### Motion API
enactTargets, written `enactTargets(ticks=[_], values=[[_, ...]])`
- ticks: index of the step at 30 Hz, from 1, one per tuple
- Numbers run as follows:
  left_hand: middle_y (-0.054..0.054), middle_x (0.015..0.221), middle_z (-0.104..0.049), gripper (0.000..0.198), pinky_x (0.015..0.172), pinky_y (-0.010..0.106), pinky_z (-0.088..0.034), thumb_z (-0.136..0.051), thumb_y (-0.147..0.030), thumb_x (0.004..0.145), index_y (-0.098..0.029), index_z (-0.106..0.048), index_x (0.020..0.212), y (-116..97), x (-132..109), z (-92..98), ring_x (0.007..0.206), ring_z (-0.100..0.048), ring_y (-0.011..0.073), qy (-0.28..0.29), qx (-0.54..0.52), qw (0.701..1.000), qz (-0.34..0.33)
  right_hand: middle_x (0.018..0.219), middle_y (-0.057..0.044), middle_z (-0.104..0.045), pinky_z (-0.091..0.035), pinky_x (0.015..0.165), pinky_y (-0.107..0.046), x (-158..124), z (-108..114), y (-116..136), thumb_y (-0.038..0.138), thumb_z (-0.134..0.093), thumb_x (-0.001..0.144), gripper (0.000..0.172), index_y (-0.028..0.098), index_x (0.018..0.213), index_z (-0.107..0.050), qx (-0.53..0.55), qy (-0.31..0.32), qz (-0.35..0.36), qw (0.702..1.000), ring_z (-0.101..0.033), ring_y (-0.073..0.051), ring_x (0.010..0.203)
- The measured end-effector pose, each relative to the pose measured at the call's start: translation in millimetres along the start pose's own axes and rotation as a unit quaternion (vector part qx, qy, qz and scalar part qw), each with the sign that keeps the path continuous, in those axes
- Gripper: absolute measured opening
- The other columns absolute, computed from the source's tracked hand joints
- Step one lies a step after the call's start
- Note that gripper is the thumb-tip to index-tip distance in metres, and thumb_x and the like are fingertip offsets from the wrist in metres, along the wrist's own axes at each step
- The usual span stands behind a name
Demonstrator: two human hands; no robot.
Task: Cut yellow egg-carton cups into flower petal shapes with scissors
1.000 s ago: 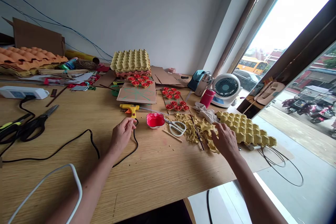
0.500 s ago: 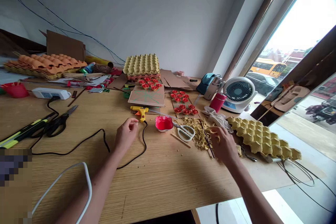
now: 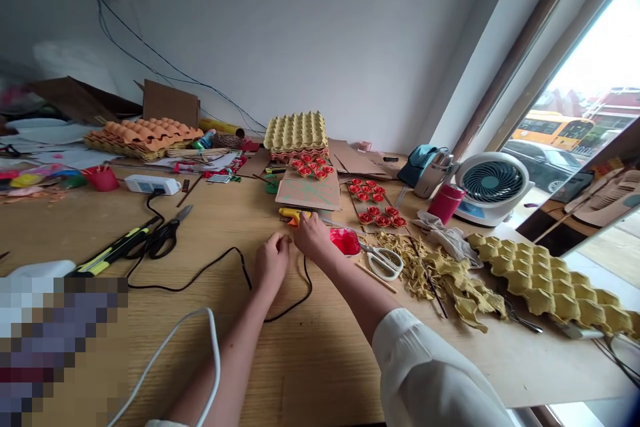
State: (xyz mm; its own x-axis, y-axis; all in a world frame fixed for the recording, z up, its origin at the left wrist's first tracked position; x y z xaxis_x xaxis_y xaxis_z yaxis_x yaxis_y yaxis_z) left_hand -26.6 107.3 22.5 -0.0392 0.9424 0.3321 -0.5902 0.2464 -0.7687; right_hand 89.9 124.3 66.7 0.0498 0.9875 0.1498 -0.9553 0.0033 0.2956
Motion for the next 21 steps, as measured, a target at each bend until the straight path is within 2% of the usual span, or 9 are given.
enactTargets(ticks=[4,8,15,21], values=[[0.006,0.082,-0.074,0.02,0.069,0.027,-0.044,-0.047,-0.026,0.09,-0.02,-0.064,0.082,3.4,1.8,0.8,0.075,-0.066,0.0193,-0.031,-0.038,0.999,0.002,0.118,-0.021,-0.06,-0.051,0.083,-0.039,16.7,-22.6,-4.1,0.027,-0.053,0.093,0.033,0.014,0.124,-0.051,-0.024,0.01,-0.048,0.998,-0.065,-0.03,0.104],[0.006,0.084,-0.074,0.019,0.071,0.027,-0.046,-0.047,-0.026,0.09,-0.02,-0.064,0.083,6.4,4.6,-0.1,0.076,-0.067,0.0192,-0.048,-0.071,0.996,0.011,0.112,-0.018,-0.062,-0.051,0.081,-0.037,24.1,-33.9,-9.5,0.022,-0.051,0.092,0.033,0.015,0.124,-0.049,-0.026,0.016,-0.058,0.998,-0.066,-0.029,0.1],[0.004,0.082,-0.074,0.018,0.071,0.026,-0.047,-0.049,-0.026,0.088,-0.021,-0.064,0.08,7.1,7.0,-2.5,0.074,-0.066,0.0186,-0.054,-0.096,0.994,0.009,0.107,-0.013,-0.061,-0.05,0.082,-0.032,33.4,-45.5,-12.6,0.019,-0.05,0.091,0.032,0.017,0.123,-0.048,0.001,-0.001,-0.038,0.999,-0.063,-0.025,0.101],[0.004,0.08,-0.074,0.018,0.071,0.027,-0.046,-0.049,-0.026,0.087,-0.021,-0.065,0.08,8.5,8.2,-2.4,0.074,-0.065,0.0189,-0.058,-0.088,0.994,0.002,0.11,-0.015,-0.061,-0.051,0.081,-0.031,33.9,-45.0,-3.1,0.024,-0.057,0.088,0.037,0.014,0.123,-0.046,0.024,0.005,-0.027,0.999,-0.064,-0.024,0.1]])
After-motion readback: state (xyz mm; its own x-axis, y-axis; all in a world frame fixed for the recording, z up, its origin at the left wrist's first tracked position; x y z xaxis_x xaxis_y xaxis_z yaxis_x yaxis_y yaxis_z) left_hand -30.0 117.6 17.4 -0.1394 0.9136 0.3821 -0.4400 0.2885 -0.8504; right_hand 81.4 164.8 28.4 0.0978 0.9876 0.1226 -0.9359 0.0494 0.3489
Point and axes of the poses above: each hand's wrist, its own x-axis towards the middle knuckle, its own z-axis out of the back of the hand, y = z × x, the point moved 5 cm from there along x, towards the middle knuckle
